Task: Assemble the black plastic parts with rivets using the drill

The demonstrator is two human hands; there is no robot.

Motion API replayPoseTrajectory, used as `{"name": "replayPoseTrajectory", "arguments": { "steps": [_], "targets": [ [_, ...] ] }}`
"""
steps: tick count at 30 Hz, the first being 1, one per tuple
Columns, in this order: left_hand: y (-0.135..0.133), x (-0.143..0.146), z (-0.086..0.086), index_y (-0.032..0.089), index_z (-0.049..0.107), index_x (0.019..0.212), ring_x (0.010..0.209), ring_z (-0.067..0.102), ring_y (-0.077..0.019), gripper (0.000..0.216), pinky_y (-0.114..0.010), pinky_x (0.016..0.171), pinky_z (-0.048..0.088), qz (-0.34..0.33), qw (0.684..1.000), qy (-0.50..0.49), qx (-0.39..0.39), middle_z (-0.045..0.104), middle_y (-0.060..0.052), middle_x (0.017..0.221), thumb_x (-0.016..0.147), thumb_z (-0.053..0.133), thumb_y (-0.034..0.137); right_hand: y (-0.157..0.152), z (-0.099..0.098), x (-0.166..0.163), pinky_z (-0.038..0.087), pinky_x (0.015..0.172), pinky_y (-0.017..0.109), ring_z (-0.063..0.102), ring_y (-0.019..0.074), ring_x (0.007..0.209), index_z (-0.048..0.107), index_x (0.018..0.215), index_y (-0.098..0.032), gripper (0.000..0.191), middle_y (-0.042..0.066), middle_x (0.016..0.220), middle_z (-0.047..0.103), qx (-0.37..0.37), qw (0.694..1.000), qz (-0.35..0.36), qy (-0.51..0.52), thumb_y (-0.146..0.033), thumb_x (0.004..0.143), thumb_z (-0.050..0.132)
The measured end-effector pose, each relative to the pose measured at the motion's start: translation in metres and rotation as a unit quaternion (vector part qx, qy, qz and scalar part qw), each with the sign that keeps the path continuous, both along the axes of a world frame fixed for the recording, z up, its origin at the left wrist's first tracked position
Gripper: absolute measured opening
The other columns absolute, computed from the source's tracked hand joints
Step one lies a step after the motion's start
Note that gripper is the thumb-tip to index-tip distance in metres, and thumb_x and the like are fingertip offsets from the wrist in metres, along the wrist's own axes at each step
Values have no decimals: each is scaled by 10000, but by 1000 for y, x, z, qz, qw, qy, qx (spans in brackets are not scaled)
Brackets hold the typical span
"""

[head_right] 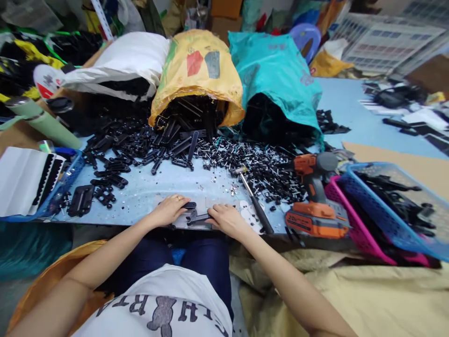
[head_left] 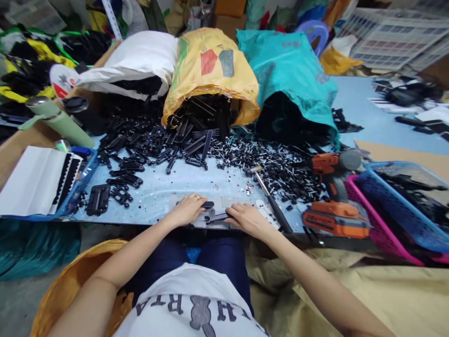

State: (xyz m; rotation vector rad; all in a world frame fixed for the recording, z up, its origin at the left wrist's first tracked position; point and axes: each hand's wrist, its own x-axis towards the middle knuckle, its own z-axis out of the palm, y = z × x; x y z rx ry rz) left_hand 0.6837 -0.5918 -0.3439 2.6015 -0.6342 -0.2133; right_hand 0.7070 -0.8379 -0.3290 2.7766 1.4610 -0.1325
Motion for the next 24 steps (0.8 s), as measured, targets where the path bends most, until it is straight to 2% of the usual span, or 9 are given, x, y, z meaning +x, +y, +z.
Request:
{"name": "replayPoseTrajectory", "arguments": {
  "steps": [3, 5, 7, 9, 11, 14, 18, 24],
  "targets": [
    [-9, 4, 0, 200, 482, 1194, 1067, 505, -227, 316, -360, 890, 398, -15, 999, -11, 45, 579, -81, 1102, 899, 418, 294, -1, -6, -4, 326, 619, 271, 574, 169, 710, 561, 895, -162, 358, 66, 817, 603, -21, 999, -36, -6, -448, 940, 351],
    [-14, 4, 4, 201, 487, 1158, 1038, 519, -239, 356, -369, 870, 401, -20, 998, -22, 50, 577, -86, 1080, 872, 458, 411, 0, -8, -6, 297, 597, 272, 568, 164, 683, 556, 894, -170, 369, 61, 814, 606, -32, 998, -52, -16, -466, 939, 340],
    [-19, 4, 7, 191, 493, 1099, 992, 538, -259, 499, -381, 846, 410, -15, 998, -30, 46, 582, -90, 1033, 773, 542, 566, 2, -7, -9, 277, 596, 278, 561, 160, 678, 556, 906, -182, 368, 53, 815, 602, -32, 997, -64, -39, -471, 940, 332],
    [-21, 2, 7, 181, 486, 1056, 934, 561, -270, 619, -382, 810, 424, -2, 998, -36, 43, 588, -91, 990, 668, 602, 649, 3, -5, -14, 263, 609, 286, 552, 158, 687, 558, 925, -193, 358, 46, 812, 594, -24, 995, -68, -69, -467, 943, 328],
    [-20, -1, 3, 175, 471, 1048, 883, 580, -265, 627, -372, 766, 439, 5, 998, -44, 39, 588, -90, 975, 657, 613, 645, 3, -2, -18, 251, 621, 295, 539, 158, 695, 560, 951, -200, 344, 39, 795, 584, -14, 993, -66, -100, -453, 948, 327],
    [-15, -5, -5, 175, 461, 1045, 867, 595, -249, 514, -352, 726, 455, -9, 998, -65, 13, 588, -91, 976, 744, 560, 581, 6, 7, -22, 238, 633, 306, 516, 160, 712, 564, 966, -198, 323, 44, 785, 576, 0, 990, -64, -128, -428, 952, 336],
    [-10, -4, -11, 177, 468, 1046, 885, 609, -236, 412, -337, 737, 468, -20, 995, -93, -29, 601, -91, 971, 795, 538, 496, 12, 19, -18, 238, 640, 310, 500, 171, 753, 567, 978, -187, 337, 69, 814, 579, 6, 992, -56, -114, -411, 959, 316],
    [-10, -1, -12, 192, 465, 1093, 941, 608, -240, 422, -343, 784, 464, 31, 995, -78, -51, 622, -83, 1005, 772, 604, 426, 21, 27, -9, 250, 649, 317, 507, 184, 761, 584, 958, -183, 356, 84, 829, 583, 0, 991, -85, -108, -426, 952, 323]
  ]
}}
